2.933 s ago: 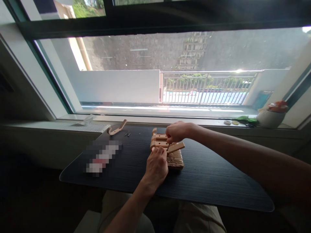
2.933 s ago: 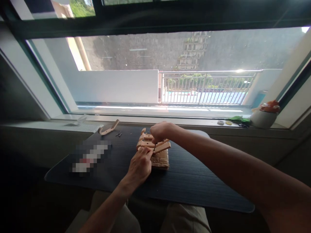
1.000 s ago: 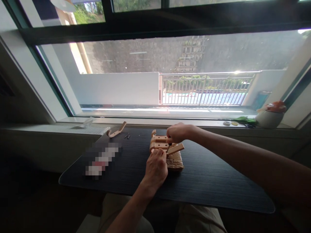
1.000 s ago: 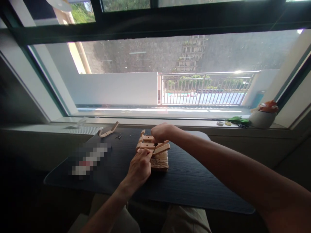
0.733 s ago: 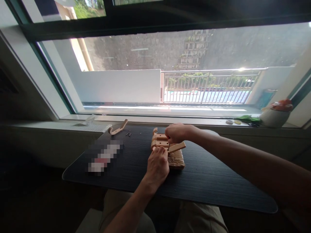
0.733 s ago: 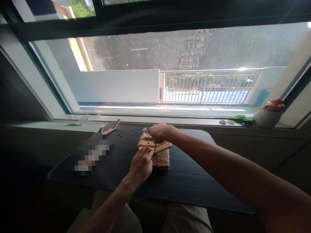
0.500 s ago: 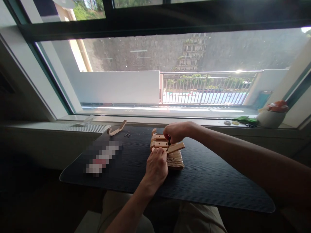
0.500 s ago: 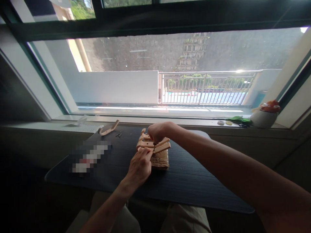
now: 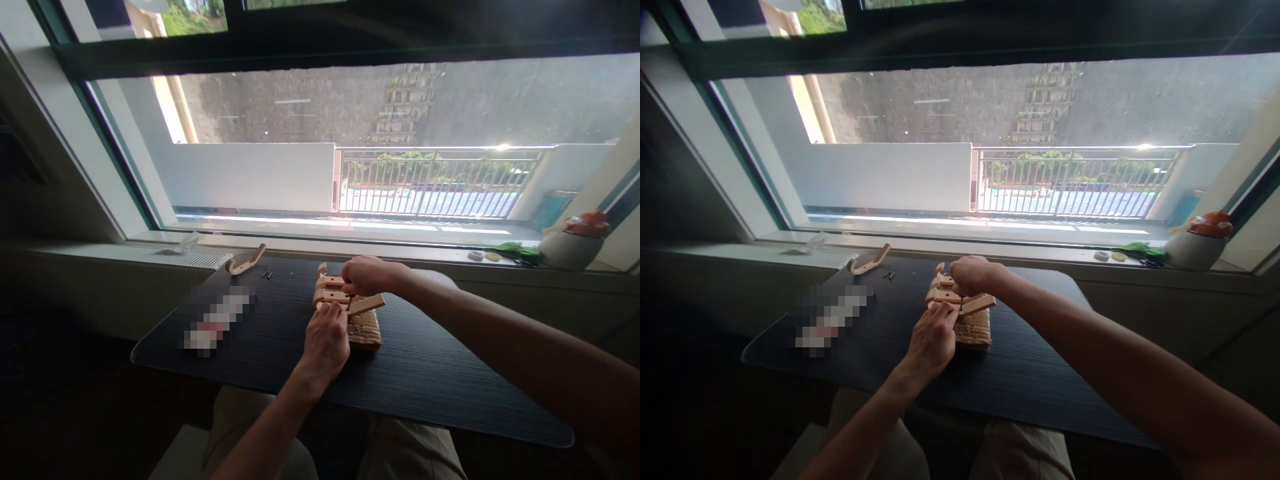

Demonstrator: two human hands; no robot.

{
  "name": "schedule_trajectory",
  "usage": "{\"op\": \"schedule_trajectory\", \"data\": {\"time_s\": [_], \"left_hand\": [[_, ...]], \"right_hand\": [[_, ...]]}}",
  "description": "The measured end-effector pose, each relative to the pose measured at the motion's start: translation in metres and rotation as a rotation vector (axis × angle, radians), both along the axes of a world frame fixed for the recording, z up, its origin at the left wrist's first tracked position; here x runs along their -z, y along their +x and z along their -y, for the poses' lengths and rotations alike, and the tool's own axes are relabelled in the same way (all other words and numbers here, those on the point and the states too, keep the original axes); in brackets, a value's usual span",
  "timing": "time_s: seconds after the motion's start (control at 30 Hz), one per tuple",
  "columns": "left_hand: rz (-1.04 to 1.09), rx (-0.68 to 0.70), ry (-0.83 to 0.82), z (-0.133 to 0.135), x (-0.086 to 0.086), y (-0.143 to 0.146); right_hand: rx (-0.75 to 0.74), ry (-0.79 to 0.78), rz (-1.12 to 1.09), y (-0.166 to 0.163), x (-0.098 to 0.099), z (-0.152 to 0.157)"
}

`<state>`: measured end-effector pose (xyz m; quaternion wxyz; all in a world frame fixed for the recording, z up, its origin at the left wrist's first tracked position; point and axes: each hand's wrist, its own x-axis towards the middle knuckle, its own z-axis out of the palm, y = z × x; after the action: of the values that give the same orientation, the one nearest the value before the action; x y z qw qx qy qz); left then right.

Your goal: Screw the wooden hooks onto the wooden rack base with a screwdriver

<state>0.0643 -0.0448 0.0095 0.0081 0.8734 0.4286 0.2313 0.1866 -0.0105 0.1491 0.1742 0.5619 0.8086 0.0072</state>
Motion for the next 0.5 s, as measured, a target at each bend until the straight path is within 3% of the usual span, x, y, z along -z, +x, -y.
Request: {"op": "schedule_trajectory", "data": {"time_s": [0.2, 0.4, 0.5], "left_hand": [[0.003, -0.003, 0.011, -0.0002, 0.0001, -0.0001], [0.003, 0.004, 0.013, -0.0009, 0.0015, -0.0004], [0.017, 0.003, 0.008, -0.0008, 0.0023, -0.0008]], "right_hand": [[0.013, -0.092, 0.008, 0.0012, -0.0065, -0.0014], [0.033, 0.004, -0.016, 0.0024, -0.0019, 0.0], [0.052, -0.027, -0.012, 0.0045, -0.007, -0.0013]]}}
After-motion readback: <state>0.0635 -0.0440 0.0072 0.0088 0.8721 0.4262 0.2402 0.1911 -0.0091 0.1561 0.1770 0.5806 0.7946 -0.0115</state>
